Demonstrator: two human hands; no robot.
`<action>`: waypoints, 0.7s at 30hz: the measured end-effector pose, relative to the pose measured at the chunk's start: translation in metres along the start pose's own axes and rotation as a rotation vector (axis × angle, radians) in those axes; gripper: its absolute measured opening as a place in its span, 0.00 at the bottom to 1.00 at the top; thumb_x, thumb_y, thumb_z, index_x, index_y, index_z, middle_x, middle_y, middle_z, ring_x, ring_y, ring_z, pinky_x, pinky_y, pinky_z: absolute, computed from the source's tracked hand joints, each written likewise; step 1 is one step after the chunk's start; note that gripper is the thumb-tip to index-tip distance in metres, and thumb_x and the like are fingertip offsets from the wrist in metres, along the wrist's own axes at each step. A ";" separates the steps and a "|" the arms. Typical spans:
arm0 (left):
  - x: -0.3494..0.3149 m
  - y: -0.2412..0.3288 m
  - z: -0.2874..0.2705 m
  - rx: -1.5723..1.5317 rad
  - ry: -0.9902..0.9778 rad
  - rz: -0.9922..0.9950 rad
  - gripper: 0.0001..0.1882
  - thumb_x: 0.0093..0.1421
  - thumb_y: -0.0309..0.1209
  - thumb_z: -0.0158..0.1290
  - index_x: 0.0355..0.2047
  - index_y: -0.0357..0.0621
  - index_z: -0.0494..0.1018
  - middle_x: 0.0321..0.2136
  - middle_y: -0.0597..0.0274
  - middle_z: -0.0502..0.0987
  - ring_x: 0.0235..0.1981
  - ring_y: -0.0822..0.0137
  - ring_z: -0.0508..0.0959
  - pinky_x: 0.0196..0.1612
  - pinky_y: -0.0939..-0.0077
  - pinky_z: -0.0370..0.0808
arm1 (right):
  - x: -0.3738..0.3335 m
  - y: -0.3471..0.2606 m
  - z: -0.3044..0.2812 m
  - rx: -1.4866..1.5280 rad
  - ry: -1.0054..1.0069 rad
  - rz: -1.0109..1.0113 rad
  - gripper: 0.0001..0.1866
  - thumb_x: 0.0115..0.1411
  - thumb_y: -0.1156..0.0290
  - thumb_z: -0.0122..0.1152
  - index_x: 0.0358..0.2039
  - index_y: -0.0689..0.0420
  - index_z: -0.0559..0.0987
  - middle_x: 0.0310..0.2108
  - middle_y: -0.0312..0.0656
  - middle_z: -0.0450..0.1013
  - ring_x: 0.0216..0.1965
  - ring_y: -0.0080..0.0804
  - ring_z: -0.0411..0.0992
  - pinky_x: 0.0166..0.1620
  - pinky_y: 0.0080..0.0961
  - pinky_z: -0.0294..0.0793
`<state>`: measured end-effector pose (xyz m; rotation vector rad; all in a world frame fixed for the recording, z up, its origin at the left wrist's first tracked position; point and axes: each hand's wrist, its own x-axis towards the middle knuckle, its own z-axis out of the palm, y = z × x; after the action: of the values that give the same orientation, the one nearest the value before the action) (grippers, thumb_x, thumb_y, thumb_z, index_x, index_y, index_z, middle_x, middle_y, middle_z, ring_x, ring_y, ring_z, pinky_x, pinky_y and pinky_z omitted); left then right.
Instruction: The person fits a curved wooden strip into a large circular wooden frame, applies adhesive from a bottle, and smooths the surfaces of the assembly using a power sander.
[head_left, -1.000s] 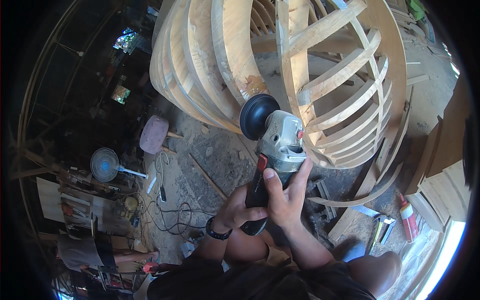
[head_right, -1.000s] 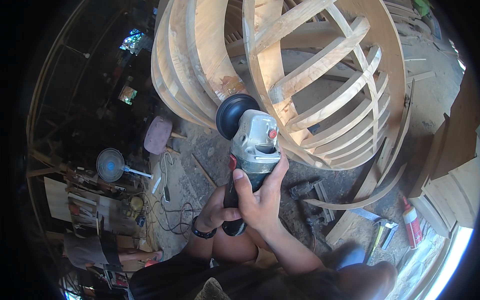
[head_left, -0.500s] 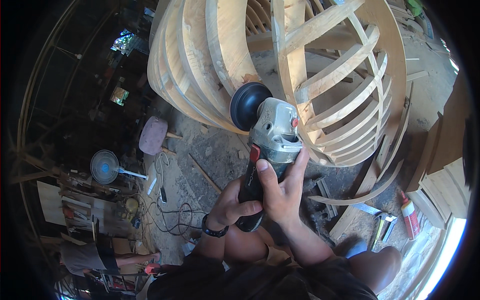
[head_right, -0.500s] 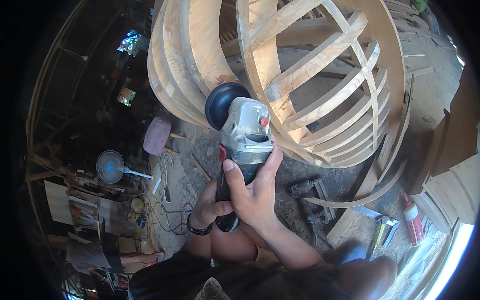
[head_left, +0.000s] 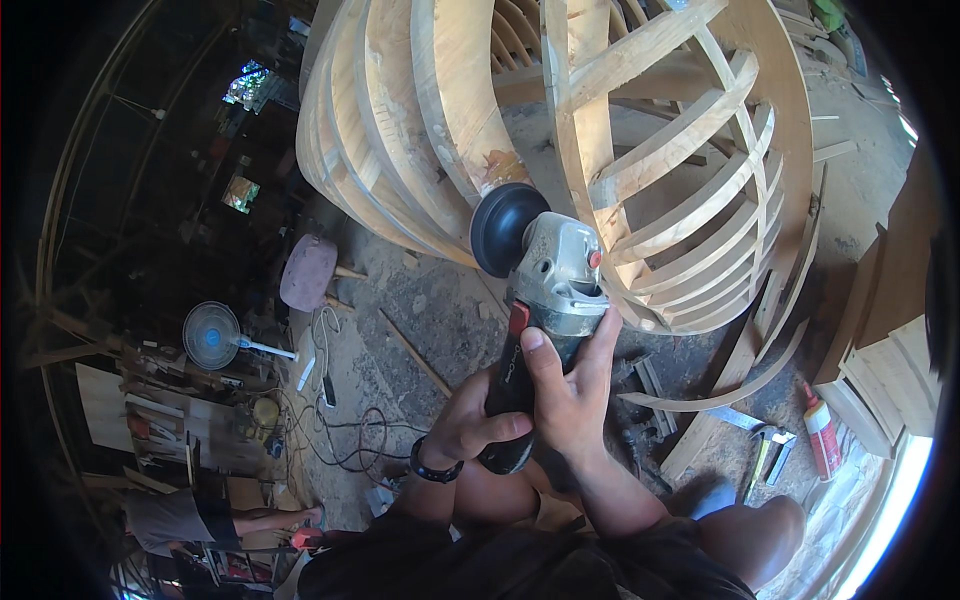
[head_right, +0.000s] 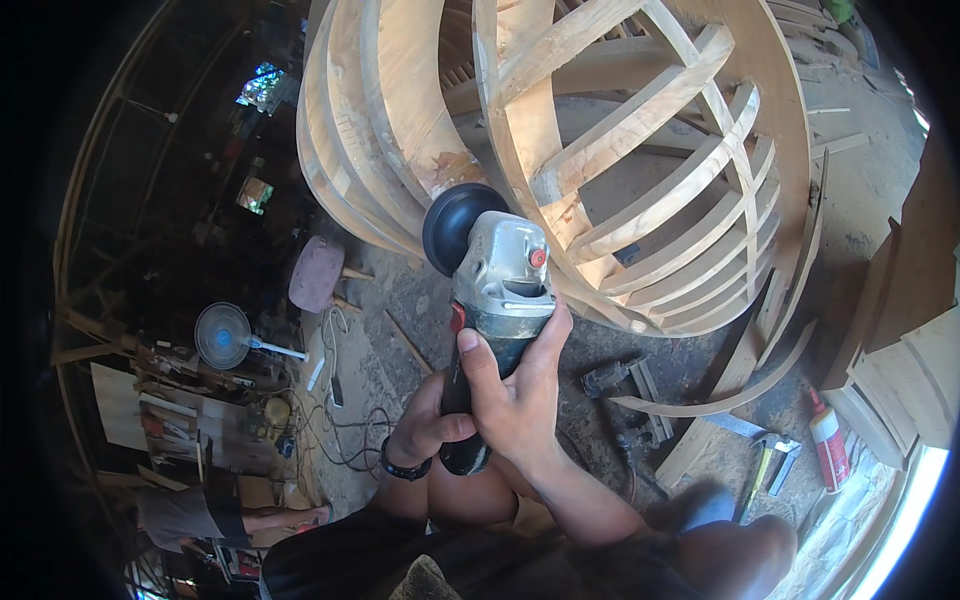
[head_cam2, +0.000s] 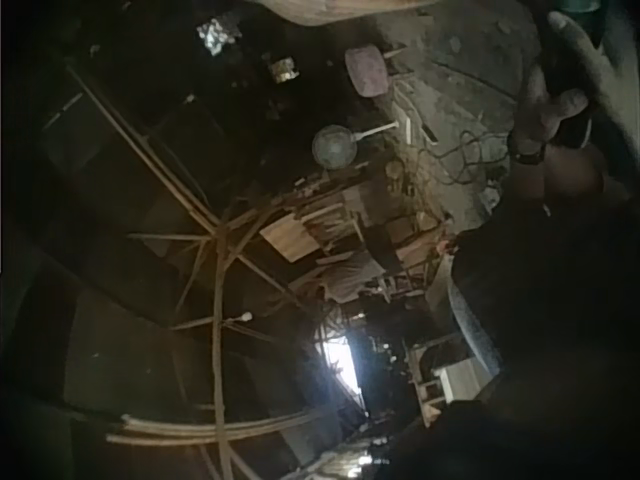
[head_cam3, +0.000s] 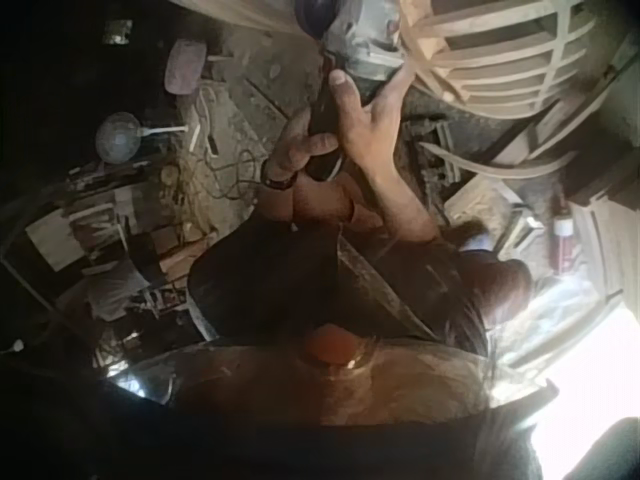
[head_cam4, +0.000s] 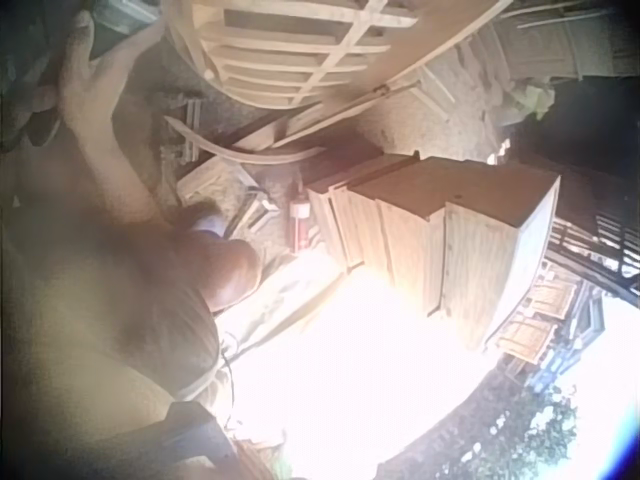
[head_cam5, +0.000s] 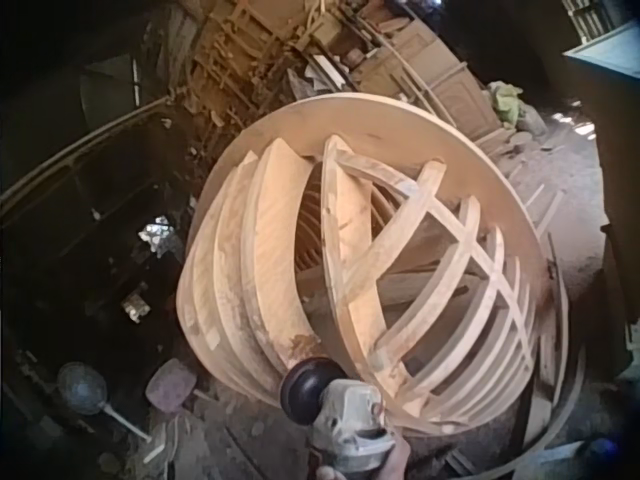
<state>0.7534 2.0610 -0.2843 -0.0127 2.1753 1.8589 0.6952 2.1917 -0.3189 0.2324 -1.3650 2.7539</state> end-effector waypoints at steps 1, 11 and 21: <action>-0.001 0.001 0.000 -0.011 -0.006 0.001 0.38 0.55 0.45 0.62 0.58 0.33 0.63 0.45 0.61 0.74 0.47 0.70 0.73 0.51 0.74 0.70 | 0.001 0.000 -0.001 -0.009 -0.006 0.000 0.42 0.62 0.65 0.63 0.65 0.69 0.47 0.55 0.57 0.63 0.57 0.41 0.65 0.61 0.36 0.63; 0.000 0.011 -0.005 -0.041 0.037 0.030 0.39 0.55 0.47 0.62 0.58 0.32 0.63 0.46 0.61 0.74 0.45 0.71 0.74 0.50 0.76 0.71 | 0.011 -0.011 0.010 -0.014 -0.017 -0.056 0.41 0.63 0.64 0.61 0.65 0.70 0.47 0.53 0.60 0.65 0.53 0.43 0.69 0.57 0.37 0.66; -0.011 0.005 -0.004 -0.091 -0.063 -0.072 0.39 0.55 0.46 0.61 0.58 0.32 0.61 0.45 0.61 0.73 0.44 0.72 0.74 0.49 0.77 0.71 | -0.006 0.002 0.000 0.100 0.043 0.044 0.39 0.61 0.65 0.61 0.65 0.66 0.51 0.54 0.52 0.63 0.56 0.36 0.64 0.61 0.33 0.60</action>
<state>0.7624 2.0558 -0.2766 -0.0496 2.0204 1.8905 0.7011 2.1904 -0.3214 0.1489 -1.2387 2.8491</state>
